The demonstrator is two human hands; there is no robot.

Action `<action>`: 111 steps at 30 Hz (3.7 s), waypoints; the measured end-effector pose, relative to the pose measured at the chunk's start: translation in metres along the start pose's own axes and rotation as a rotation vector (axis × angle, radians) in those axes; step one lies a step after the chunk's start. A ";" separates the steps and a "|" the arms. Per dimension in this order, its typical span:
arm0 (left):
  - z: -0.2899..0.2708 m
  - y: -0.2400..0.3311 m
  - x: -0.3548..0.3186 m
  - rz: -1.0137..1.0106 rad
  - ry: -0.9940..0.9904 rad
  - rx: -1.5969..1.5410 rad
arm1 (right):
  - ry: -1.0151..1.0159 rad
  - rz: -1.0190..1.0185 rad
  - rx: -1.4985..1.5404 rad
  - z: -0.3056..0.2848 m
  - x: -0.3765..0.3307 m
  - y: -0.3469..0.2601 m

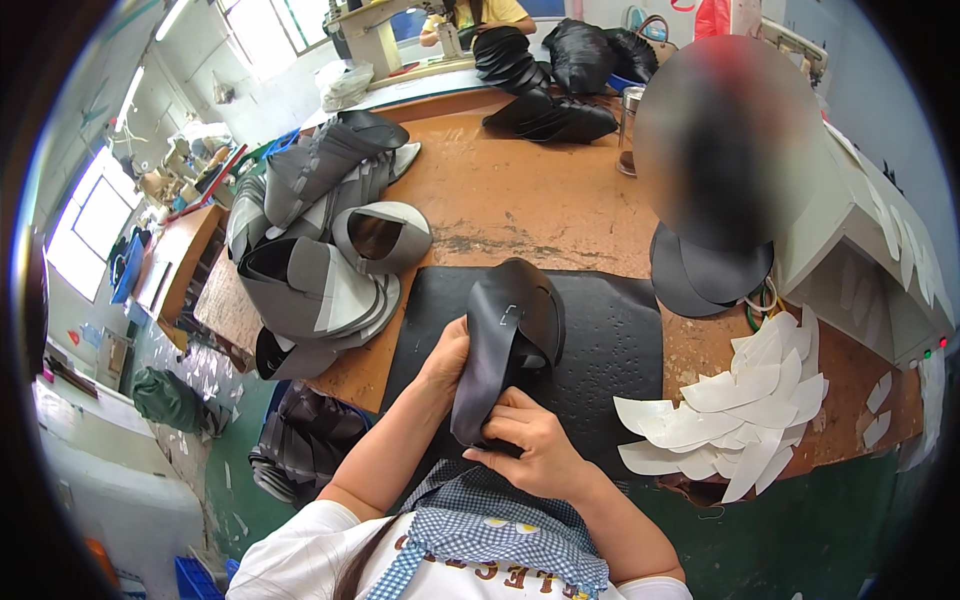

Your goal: The person assembles shoe upper components by pressing linings into shoe uppers, retrieving reinforcement patches from a heating box, and adhering the patches onto the shoe uppers by hand.

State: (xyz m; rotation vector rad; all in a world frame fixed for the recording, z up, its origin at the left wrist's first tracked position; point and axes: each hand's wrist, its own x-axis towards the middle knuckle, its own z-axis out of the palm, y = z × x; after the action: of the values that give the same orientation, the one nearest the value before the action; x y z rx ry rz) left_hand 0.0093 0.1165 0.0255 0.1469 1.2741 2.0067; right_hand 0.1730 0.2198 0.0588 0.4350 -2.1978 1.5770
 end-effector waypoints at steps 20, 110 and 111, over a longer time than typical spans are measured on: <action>-0.027 -0.014 -0.038 0.159 -0.178 -0.259 | 0.274 0.012 -0.261 -0.002 0.003 0.015; -0.034 0.024 -0.059 0.007 -0.121 -0.022 | 0.179 0.242 -0.270 0.004 0.012 0.017; -0.034 0.024 -0.061 0.001 -0.118 -0.035 | 0.180 0.240 -0.268 0.005 0.011 0.018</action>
State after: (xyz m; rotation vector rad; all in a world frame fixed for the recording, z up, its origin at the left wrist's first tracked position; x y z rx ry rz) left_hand 0.0247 0.0470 0.0450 0.2456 1.1646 1.9892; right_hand 0.1541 0.2207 0.0487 -0.0504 -2.3409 1.3434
